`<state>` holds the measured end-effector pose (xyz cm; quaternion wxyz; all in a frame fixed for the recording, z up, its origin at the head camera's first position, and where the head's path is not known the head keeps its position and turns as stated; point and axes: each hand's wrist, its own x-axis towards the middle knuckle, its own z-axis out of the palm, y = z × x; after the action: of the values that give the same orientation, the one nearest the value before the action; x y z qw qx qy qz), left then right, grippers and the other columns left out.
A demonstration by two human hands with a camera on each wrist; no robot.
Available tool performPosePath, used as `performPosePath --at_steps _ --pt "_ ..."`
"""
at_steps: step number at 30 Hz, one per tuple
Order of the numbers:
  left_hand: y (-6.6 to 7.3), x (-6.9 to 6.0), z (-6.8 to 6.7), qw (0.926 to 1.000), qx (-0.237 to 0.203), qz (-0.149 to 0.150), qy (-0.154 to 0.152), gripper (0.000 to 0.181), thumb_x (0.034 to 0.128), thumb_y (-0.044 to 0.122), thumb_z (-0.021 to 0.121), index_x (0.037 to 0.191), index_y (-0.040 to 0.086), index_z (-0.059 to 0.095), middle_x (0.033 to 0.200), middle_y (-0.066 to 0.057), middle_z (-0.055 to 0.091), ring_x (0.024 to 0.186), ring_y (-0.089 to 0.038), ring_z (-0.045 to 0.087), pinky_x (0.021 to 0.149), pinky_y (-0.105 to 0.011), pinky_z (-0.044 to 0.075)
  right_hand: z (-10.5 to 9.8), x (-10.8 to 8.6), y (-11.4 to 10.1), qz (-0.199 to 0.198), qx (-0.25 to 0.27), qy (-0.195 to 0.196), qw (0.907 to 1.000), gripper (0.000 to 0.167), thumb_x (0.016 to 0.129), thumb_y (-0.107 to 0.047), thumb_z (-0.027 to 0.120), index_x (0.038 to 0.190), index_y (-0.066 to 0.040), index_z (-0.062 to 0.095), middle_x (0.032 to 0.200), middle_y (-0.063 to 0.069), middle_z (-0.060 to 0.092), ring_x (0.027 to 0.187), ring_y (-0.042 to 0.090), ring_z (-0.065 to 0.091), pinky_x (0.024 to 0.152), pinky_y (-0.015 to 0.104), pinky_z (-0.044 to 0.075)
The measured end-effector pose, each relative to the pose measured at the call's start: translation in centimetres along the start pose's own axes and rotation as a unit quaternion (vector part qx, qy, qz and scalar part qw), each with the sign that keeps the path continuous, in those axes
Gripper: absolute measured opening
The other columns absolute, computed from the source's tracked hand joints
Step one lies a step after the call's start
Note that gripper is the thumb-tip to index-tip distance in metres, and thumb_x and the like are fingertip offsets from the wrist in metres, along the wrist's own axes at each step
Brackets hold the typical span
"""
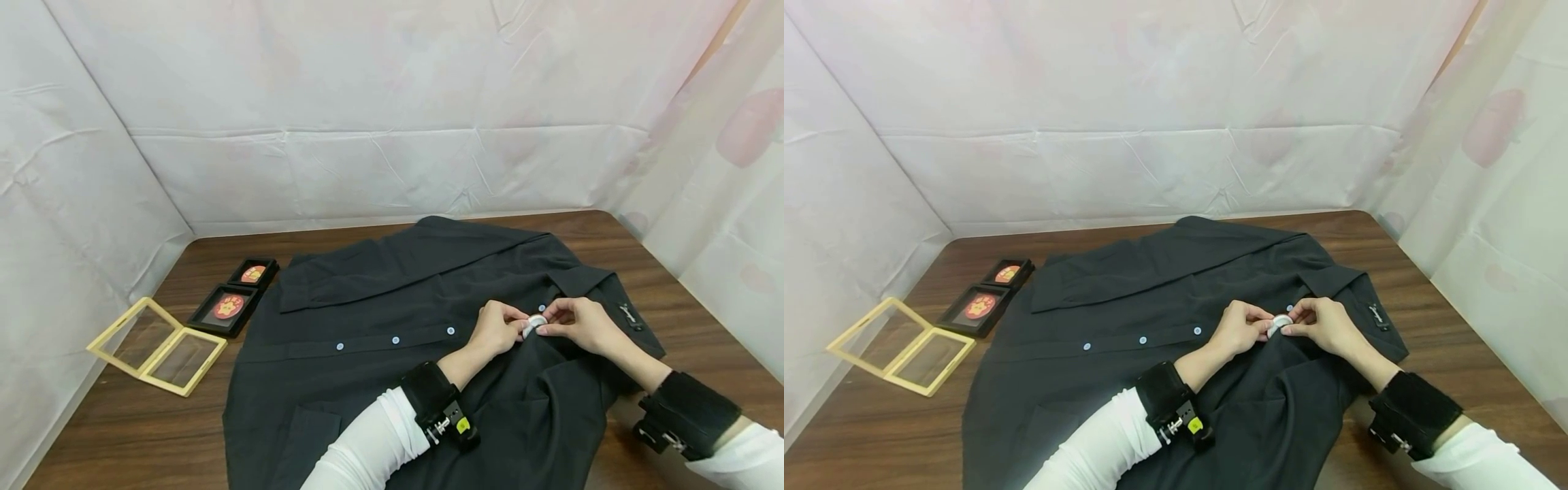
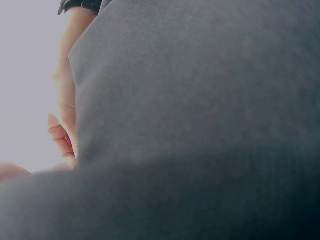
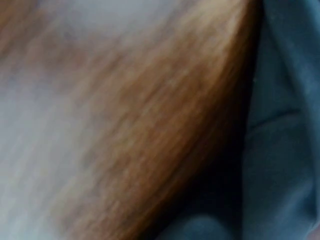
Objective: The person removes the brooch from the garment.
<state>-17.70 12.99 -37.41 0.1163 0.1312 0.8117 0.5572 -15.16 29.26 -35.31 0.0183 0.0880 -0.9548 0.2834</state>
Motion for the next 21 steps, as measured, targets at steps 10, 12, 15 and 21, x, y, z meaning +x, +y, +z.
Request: performPosePath --at_steps 10,12,15,21 --pt "-0.06 0.08 -0.09 0.9999 -0.011 -0.011 -0.007 0.007 0.0793 0.004 0.065 0.079 0.003 0.071 0.062 0.000 0.064 0.050 -0.005 0.059 0.046 -0.015 0.044 0.13 -0.33 0.16 -0.009 0.006 -0.006 0.9999 0.018 0.073 -0.020 0.072 0.081 -0.006 0.064 0.074 -0.002 0.060 0.064 0.008 0.057 0.059 0.023 0.043" --pt "-0.08 0.13 -0.06 0.9999 -0.008 -0.013 -0.007 0.007 0.0794 0.005 0.065 0.079 0.004 0.071 0.062 0.000 0.064 0.049 -0.004 0.058 0.046 -0.015 0.044 0.13 -0.37 0.17 -0.011 0.005 -0.004 0.9999 0.018 0.073 -0.020 0.072 0.082 -0.006 0.065 0.074 -0.001 0.060 0.065 0.009 0.057 0.059 0.023 0.044" --pt "-0.10 0.24 -0.01 0.9999 -0.002 -0.012 -0.008 0.007 0.0794 0.006 0.065 0.079 0.004 0.072 0.062 0.000 0.064 0.048 -0.003 0.057 0.046 -0.014 0.043 0.10 -0.46 0.17 -0.015 0.001 -0.001 0.9999 0.018 0.073 -0.019 0.072 0.084 -0.005 0.066 0.075 -0.001 0.061 0.066 0.011 0.059 0.060 0.024 0.045" --pt "0.10 0.29 0.02 0.9998 0.018 0.000 -0.010 0.007 0.0799 0.007 0.065 0.080 0.005 0.072 0.063 0.001 0.064 0.048 -0.002 0.057 0.046 -0.013 0.043 -0.05 -0.72 0.12 -0.022 -0.012 0.000 0.9997 0.021 0.074 -0.017 0.071 0.089 -0.002 0.066 0.078 0.002 0.063 0.068 0.014 0.061 0.061 0.025 0.047"
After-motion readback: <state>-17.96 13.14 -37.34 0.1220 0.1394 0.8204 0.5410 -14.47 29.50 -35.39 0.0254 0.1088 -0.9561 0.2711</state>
